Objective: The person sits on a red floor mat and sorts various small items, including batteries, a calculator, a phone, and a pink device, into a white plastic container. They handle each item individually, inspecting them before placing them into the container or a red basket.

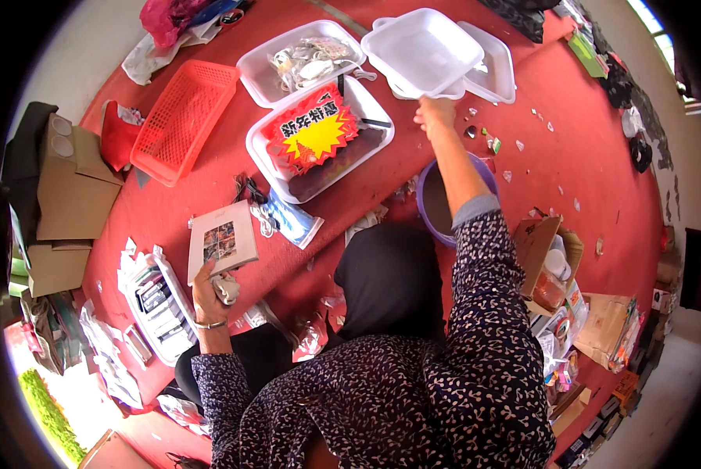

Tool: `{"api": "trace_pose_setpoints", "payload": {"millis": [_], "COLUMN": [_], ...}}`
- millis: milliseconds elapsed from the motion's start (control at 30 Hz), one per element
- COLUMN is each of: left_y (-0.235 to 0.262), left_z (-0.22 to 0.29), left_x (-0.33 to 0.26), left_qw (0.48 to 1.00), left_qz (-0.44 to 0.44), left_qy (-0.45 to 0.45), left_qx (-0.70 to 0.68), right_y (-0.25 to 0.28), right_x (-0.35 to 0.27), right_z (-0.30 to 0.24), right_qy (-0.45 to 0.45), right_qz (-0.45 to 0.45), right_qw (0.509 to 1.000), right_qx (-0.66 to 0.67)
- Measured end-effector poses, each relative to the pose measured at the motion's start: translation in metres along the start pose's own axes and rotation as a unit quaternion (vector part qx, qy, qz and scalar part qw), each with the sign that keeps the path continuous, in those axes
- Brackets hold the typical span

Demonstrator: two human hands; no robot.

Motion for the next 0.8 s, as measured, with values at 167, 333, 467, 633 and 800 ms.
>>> {"api": "trace_pose_setpoints", "payload": {"millis": [167, 333, 467, 633, 800], "left_y": [-0.003, -0.001, -0.002, 0.002, -0.001], "left_z": [0.000, 0.002, 0.005, 0.010, 0.007], "left_x": [-0.002, -0.005, -0.009, -0.013, -0.009], "left_qw": [1.000, 1.000, 0.999, 1.000, 0.999], "left_qz": [-0.004, -0.026, -0.034, -0.005, -0.009], "left_qy": [-0.004, -0.010, -0.029, -0.003, -0.005], "left_qx": [-0.016, -0.001, 0.004, -0.021, -0.041], "right_y": [-0.051, -0.136, -0.178, -0.197, -0.197], "right_x": [-0.008, -0.068, -0.072, -0.075, -0.076], "right_z": [0.012, -0.035, -0.027, -0.021, -0.038], "right_qy": [0.336, 0.594, 0.616, 0.619, 0.569], "right_qz": [-0.104, -0.167, -0.128, -0.115, -0.149], "right_qw": [0.904, 0.660, 0.595, 0.554, 0.562], "right_qx": [-0.245, -0.428, -0.501, -0.545, -0.582]}}
Point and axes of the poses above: each hand's wrist, its own x-axis towards the middle knuckle, its own y-axis out of the back of the hand, z = x × y, the point moved 2 cm from there along x, towards the middle knuckle, and after that the axes turned 1 degree about -x, right-handed, at the moved point
